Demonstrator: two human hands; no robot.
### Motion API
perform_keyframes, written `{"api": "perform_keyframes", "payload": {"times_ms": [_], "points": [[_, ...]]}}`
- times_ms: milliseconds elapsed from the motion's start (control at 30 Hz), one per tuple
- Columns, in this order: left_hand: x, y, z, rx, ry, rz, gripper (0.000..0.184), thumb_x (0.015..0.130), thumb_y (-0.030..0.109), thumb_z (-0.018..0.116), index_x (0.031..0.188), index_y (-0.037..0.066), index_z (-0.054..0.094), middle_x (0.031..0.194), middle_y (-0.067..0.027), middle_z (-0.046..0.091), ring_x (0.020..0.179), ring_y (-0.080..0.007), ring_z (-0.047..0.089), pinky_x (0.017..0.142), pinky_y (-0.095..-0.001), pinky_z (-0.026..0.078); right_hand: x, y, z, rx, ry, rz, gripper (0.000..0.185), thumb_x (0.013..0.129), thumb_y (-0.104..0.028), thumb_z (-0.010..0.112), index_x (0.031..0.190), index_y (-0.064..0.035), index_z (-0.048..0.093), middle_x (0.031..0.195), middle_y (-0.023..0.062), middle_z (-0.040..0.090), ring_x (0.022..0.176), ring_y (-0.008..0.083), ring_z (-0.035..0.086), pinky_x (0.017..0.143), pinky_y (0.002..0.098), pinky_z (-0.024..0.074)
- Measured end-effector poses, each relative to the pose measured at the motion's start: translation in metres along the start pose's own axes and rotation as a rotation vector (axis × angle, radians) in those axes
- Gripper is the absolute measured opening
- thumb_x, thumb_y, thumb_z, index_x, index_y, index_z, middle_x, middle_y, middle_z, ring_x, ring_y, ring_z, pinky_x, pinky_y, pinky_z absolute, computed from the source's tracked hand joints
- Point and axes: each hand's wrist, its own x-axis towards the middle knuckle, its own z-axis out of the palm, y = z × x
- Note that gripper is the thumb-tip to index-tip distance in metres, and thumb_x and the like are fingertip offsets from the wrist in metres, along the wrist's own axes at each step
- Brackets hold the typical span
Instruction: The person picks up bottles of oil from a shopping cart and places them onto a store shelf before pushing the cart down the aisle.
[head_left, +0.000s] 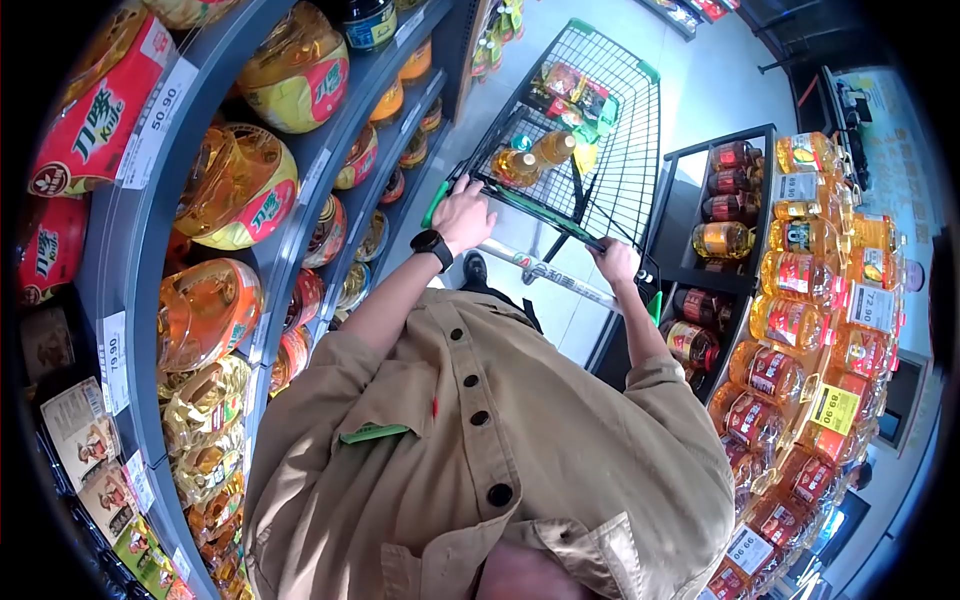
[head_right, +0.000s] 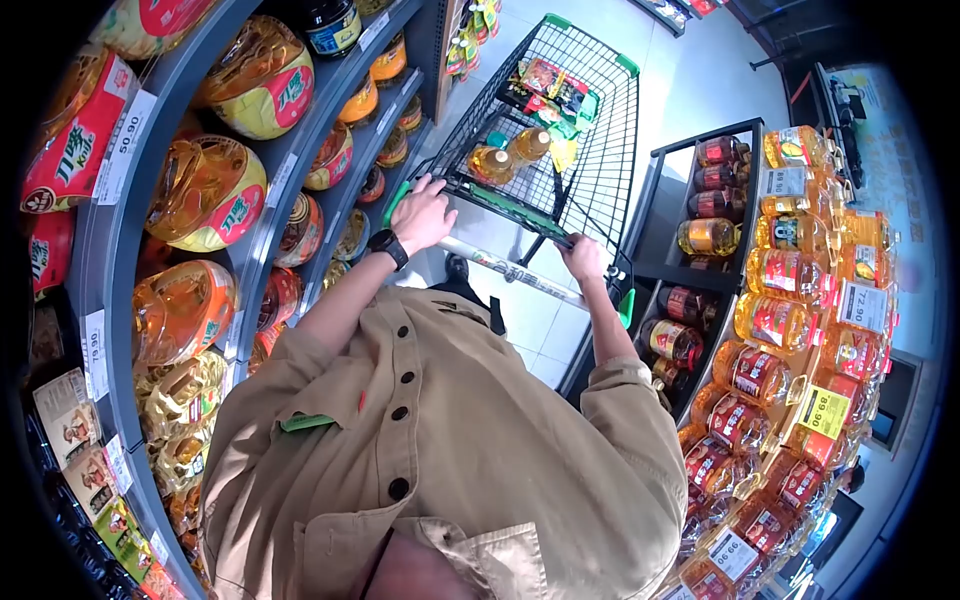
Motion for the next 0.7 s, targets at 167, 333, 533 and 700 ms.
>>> {"api": "perform_keyframes", "payload": {"times_ms": [167, 333, 533, 700], "points": [[-0.015, -0.014, -0.006, 0.011, 0.010, 0.027, 0.035, 0.088, 0.032, 0.064, 0.091, -0.001, 0.074, 0.138, -0.0145, 0.058, 0.138, -0.0355, 0.043, 0.100, -0.0416, 0.050, -0.016, -0.016, 0.008, -0.005, 0.024, -0.002, 0.036, 0.084, -0.050, 0.071, 0.091, -0.0157, 0.077, 0.077, 0.0072, 0.073, 0.071, 0.0289, 0.071, 0.064, 0.0388, 0.0545], [-0.026, -0.029, -0.010, 0.027, 0.012, 0.044, 0.036, 0.088, 0.031, 0.063, 0.092, -0.002, 0.074, 0.139, -0.0144, 0.057, 0.139, -0.0348, 0.042, 0.098, -0.0433, 0.052, -0.027, -0.032, 0.013, 0.005, 0.050, -0.018, 0.034, 0.083, -0.049, 0.073, 0.089, -0.0155, 0.076, 0.074, 0.0074, 0.072, 0.068, 0.0292, 0.070, 0.061, 0.0386, 0.0535], [-0.032, -0.036, -0.016, 0.035, 0.060, 0.066, 0.035, 0.087, 0.031, 0.065, 0.095, -0.003, 0.072, 0.137, -0.0146, 0.058, 0.136, -0.0345, 0.046, 0.098, -0.0442, 0.051, -0.028, -0.035, 0.022, -0.027, 0.092, -0.057, 0.034, 0.082, -0.050, 0.072, 0.089, -0.0164, 0.075, 0.073, 0.0085, 0.071, 0.068, 0.0306, 0.069, 0.061, 0.0409, 0.0537], [-0.033, -0.033, -0.015, -0.046, 0.097, 0.028, 0.033, 0.085, 0.029, 0.068, 0.096, -0.002, 0.071, 0.135, -0.0143, 0.060, 0.135, -0.0342, 0.046, 0.099, -0.0438, 0.050, -0.021, -0.030, 0.021, -0.026, 0.042, -0.027, 0.032, 0.079, -0.045, 0.076, 0.094, -0.0165, 0.077, 0.082, 0.0087, 0.073, 0.074, 0.0293, 0.071, 0.066, 0.0401, 0.0556]]}}
